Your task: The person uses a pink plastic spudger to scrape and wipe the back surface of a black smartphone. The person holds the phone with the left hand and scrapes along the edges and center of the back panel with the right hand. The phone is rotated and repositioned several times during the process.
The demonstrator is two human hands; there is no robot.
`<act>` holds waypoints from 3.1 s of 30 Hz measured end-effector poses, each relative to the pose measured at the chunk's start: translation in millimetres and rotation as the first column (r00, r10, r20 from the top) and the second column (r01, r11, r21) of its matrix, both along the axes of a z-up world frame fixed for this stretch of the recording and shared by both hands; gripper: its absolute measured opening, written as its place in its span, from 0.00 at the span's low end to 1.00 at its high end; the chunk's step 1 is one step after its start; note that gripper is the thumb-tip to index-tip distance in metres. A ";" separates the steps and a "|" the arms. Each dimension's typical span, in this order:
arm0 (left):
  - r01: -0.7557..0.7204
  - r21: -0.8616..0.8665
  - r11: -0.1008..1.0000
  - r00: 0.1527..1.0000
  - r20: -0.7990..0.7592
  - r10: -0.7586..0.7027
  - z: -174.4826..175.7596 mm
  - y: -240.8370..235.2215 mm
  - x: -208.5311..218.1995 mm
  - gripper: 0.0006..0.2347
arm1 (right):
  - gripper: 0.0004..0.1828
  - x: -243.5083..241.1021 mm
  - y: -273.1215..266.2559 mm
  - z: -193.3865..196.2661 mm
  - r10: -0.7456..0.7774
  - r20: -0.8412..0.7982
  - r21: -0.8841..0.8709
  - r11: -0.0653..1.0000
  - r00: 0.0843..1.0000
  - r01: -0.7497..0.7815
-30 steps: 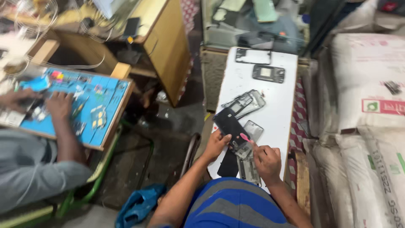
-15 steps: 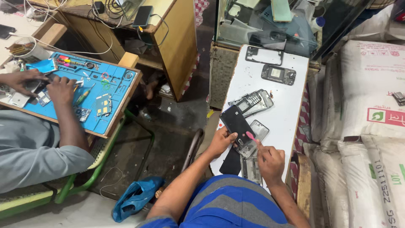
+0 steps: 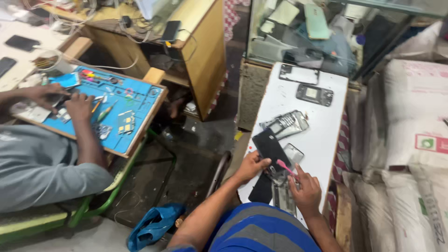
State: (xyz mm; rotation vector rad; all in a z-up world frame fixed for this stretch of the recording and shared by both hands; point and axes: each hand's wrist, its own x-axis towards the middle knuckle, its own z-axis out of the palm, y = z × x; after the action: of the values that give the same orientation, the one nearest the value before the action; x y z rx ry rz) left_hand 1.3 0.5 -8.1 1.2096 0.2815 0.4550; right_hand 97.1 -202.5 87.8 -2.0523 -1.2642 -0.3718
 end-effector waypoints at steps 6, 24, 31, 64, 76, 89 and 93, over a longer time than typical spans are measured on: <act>0.102 -0.008 0.995 0.995 -0.006 -0.102 8.2 2.3 -3.1 0.10 | 0.35 -0.2 1.8 -1.6 0.115 0.017 -0.053 0.992 0.993 -0.114; 0.126 0.097 0.987 0.992 -0.042 -0.123 37.2 -1.7 -14.5 0.09 | 0.34 -9.7 6.2 2.7 0.163 -0.208 0.062 0.986 0.964 -0.154; 0.137 0.131 0.982 0.989 0.046 -0.144 43.6 -1.6 -16.3 0.12 | 0.39 -10.6 6.7 5.6 0.116 -0.165 0.022 0.993 0.979 -0.114; -0.040 0.028 0.999 0.997 0.073 0.038 42.9 -8.6 -8.0 0.15 | 0.23 -9.6 0.7 12.8 0.079 -0.011 0.042 0.996 0.997 -0.078; -0.043 0.086 0.995 0.998 -0.038 0.047 35.9 -6.4 -9.8 0.11 | 0.16 -12.9 3.5 16.9 0.109 -0.003 0.048 0.993 0.994 -0.109; 0.081 0.104 0.991 0.996 -0.046 -0.077 24.2 -3.0 -8.2 0.08 | 0.15 -15.7 5.4 19.1 0.142 0.003 0.050 0.989 0.990 -0.142; 0.097 0.149 0.984 0.995 -0.013 -0.096 24.9 -2.6 -8.0 0.07 | 0.15 -16.8 6.5 21.1 0.141 0.010 0.054 0.988 0.990 -0.142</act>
State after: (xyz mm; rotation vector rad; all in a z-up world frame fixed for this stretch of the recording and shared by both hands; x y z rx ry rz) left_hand -6.7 -2.1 16.8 1.3649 0.1949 0.3934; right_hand 80.3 -196.0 108.9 -1.9047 -1.3794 -0.3430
